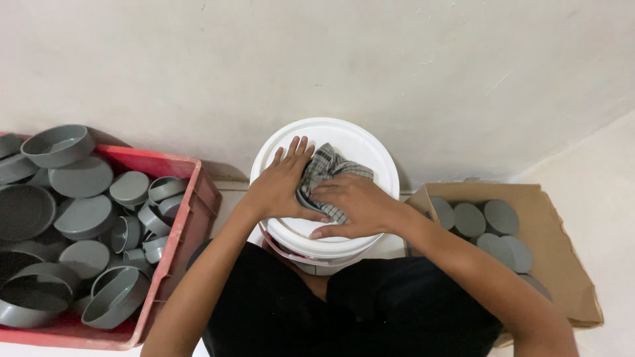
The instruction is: Cleaning grey plastic caps with a cloth and packing them into a cardboard box
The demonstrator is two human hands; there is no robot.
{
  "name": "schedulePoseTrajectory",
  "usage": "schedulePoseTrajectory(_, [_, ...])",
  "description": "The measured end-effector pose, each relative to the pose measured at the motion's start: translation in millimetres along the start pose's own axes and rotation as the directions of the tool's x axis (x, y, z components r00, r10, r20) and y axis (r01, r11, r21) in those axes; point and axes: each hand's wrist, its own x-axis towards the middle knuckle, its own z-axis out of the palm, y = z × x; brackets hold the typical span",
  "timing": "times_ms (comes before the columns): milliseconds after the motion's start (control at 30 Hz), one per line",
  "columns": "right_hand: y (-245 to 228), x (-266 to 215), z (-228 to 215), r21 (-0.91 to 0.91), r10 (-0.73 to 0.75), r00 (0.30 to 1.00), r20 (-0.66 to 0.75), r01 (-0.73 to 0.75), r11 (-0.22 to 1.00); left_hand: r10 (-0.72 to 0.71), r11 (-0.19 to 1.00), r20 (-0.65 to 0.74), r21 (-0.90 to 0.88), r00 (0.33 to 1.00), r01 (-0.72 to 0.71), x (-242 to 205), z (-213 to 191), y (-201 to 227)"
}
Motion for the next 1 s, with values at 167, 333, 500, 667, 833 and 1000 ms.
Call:
schedulePoseTrajectory(167, [6.5,10.5,6.9,-0.07,0.043,0.999,0.006,-0.043,0.997,-0.019,0.999,0.011,0.035,1.0,0.018,3.3,2.7,-5.8])
schedulePoseTrajectory(333, [2.1,-0.2,2.5,-0.143,0.146,0.989,0.029,-0.14,0.98,-0.033,0.998,0.01,0.055,0.999,0.033,2.9,3.0,-4.5])
schedulePoseTrajectory(500, [0.4,0.0,7.1,0.062,0.054,0.998,-0.032,-0.052,0.997,-0.054,0.999,0.02,0.009,0.998,0.054,0.4,-0.6,0.3])
schedulePoseTrajectory(667, [0.9,10.4,-1.7,0.05,0.113,0.993,-0.046,-0.111,0.993,-0.052,0.998,0.019,0.034,0.998,0.051,3.7,9.9,-11.1])
schedulePoseTrajectory(833, [-3.6,-0.9,1.1,-0.037,0.144,0.984,-0.103,-0.148,0.988,-0.053,0.998,-0.01,0.026,0.999,0.053,3.2,3.0,-4.5])
schedulePoseTrajectory(1000, [-3.8,-3.1,8.6,0.117,0.125,0.987,-0.099,-0.113,0.987,-0.055,0.998,0.026,-0.007,0.998,0.055,-1.0,-3.0,0.6])
